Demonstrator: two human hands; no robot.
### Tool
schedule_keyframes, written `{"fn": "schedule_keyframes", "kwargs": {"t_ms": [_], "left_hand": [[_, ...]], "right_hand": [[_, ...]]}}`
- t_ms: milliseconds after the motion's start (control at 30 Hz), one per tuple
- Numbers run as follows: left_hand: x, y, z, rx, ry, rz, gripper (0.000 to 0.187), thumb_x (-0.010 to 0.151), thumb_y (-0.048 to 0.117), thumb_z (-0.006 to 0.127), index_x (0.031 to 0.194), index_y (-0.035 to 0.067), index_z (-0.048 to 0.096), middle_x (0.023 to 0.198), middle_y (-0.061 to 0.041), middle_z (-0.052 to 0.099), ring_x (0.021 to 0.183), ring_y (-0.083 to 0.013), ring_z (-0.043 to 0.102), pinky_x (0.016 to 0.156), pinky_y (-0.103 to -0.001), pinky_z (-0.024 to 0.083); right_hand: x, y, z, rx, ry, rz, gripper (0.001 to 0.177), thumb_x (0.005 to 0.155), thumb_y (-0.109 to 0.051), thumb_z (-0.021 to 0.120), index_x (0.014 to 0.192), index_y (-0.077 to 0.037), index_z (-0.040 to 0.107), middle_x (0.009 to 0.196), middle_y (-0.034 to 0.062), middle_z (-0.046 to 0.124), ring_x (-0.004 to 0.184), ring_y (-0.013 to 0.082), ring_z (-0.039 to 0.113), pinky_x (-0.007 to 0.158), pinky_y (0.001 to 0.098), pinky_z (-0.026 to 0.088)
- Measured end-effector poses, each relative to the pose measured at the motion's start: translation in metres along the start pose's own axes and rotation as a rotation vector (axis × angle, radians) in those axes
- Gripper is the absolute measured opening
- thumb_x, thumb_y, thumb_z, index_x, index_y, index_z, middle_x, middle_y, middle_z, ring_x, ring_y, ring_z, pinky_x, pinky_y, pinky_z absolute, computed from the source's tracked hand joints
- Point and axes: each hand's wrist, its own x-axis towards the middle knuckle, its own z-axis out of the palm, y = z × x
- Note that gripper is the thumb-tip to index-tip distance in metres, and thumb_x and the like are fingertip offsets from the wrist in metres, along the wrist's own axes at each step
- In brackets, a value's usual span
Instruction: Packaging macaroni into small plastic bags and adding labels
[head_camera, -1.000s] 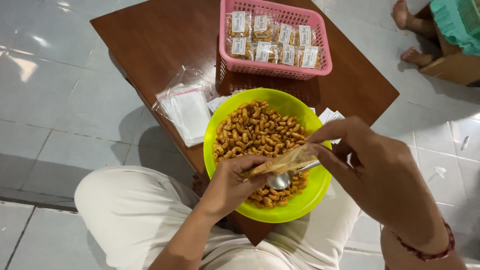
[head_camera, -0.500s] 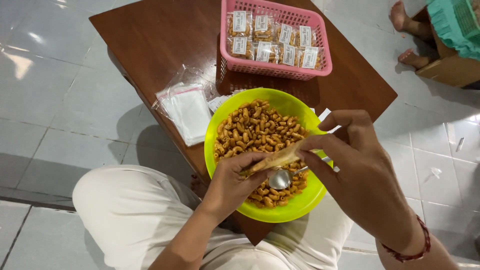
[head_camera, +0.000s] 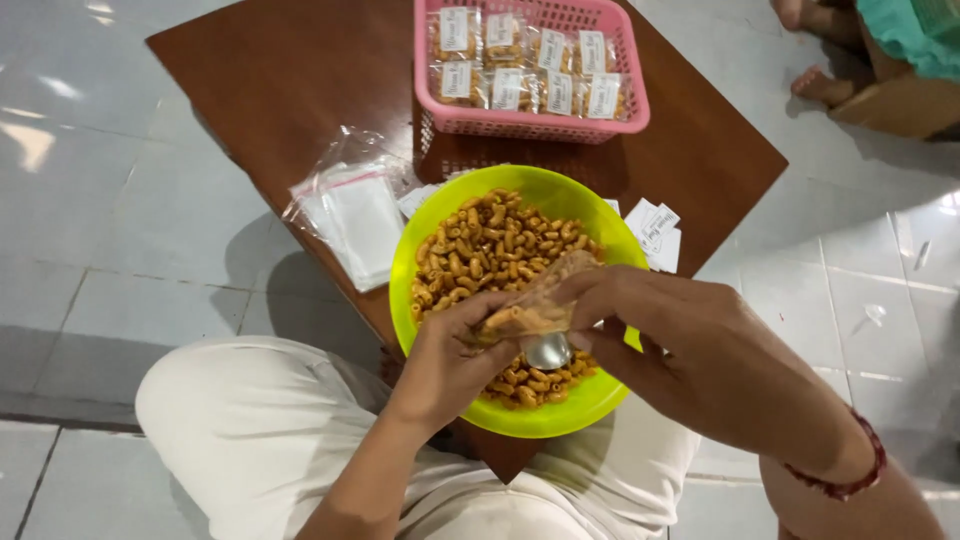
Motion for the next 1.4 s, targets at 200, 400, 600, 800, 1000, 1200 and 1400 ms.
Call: {"fn": "schedule_keyframes", "kwargs": {"t_ms": [200,400,600,800,1000,1200,1400], "left_hand": [[0.002,-0.017,-0.005,-0.002,-0.017,-0.057,0.045,0.081,-0.007,0.07,0.126,-0.004,0.068,0.107,-0.01,0.078,0.085,-0.0142,0.072,0.073,-0.022,0.06],[0.005,-0.018,-0.002,-0.032,0.058,-0.1,0.038,0.083,-0.007,0.075,0.121,-0.003,0.073,0.11,-0.009,0.078,0.09,-0.0162,0.075,0.079,-0.024,0.062],[0.003,-0.017,-0.004,0.106,0.072,-0.053,0.024,0.083,-0.002,0.078,0.106,-0.002,0.079,0.096,-0.005,0.079,0.077,-0.0127,0.071,0.069,-0.023,0.057],[0.001,-0.018,-0.002,0.099,0.108,-0.079,0.038,0.081,-0.006,0.076,0.119,-0.001,0.074,0.102,-0.009,0.085,0.084,-0.0147,0.078,0.074,-0.023,0.06],[0.003,-0.014,-0.002,0.086,0.098,-0.069,0.037,0.082,-0.008,0.076,0.118,-0.001,0.074,0.102,-0.009,0.084,0.084,-0.014,0.077,0.074,-0.022,0.059],[0.004,-0.018,0.0,0.019,0.104,-0.073,0.038,0.082,-0.007,0.076,0.12,-0.001,0.074,0.103,-0.009,0.083,0.086,-0.0145,0.076,0.075,-0.023,0.06],[0.004,-0.013,0.002,-0.008,0.063,-0.033,0.037,0.081,-0.005,0.076,0.119,-0.004,0.074,0.102,-0.011,0.082,0.083,-0.015,0.076,0.073,-0.023,0.062]], "right_hand": [[0.005,0.01,-0.023,-0.096,-0.125,-0.083,0.022,0.078,-0.014,0.078,0.095,-0.021,0.066,0.086,-0.0098,0.081,0.047,0.0113,0.069,0.043,0.0282,0.056],[0.007,0.064,-0.05,0.185,0.236,-0.017,0.018,0.093,-0.004,0.072,0.109,-0.001,0.065,0.087,0.0036,0.071,0.061,0.0082,0.06,0.053,0.0184,0.047],[0.01,0.241,0.005,0.033,0.479,0.46,0.006,0.096,-0.006,0.073,0.101,-0.004,0.075,0.08,0.0029,0.068,0.063,0.0096,0.053,0.057,0.0231,0.044],[0.005,0.329,0.06,0.299,0.59,0.821,0.044,0.09,-0.027,0.08,0.118,0.004,0.067,0.096,0.01,0.068,0.075,0.0155,0.06,0.063,0.0262,0.05],[0.006,0.341,0.064,0.44,0.576,0.821,0.022,0.091,-0.017,0.08,0.096,0.002,0.071,0.081,0.0066,0.065,0.064,0.0117,0.054,0.056,0.0229,0.045],[0.001,0.342,0.052,0.535,0.536,0.862,0.011,0.096,-0.009,0.074,0.094,0.0,0.068,0.082,0.0089,0.067,0.069,0.0136,0.061,0.062,0.0224,0.054],[-0.007,0.312,0.026,0.499,0.546,0.679,0.025,0.095,0.003,0.068,0.119,0.008,0.067,0.099,0.0154,0.071,0.08,0.018,0.069,0.075,0.023,0.06]]}}
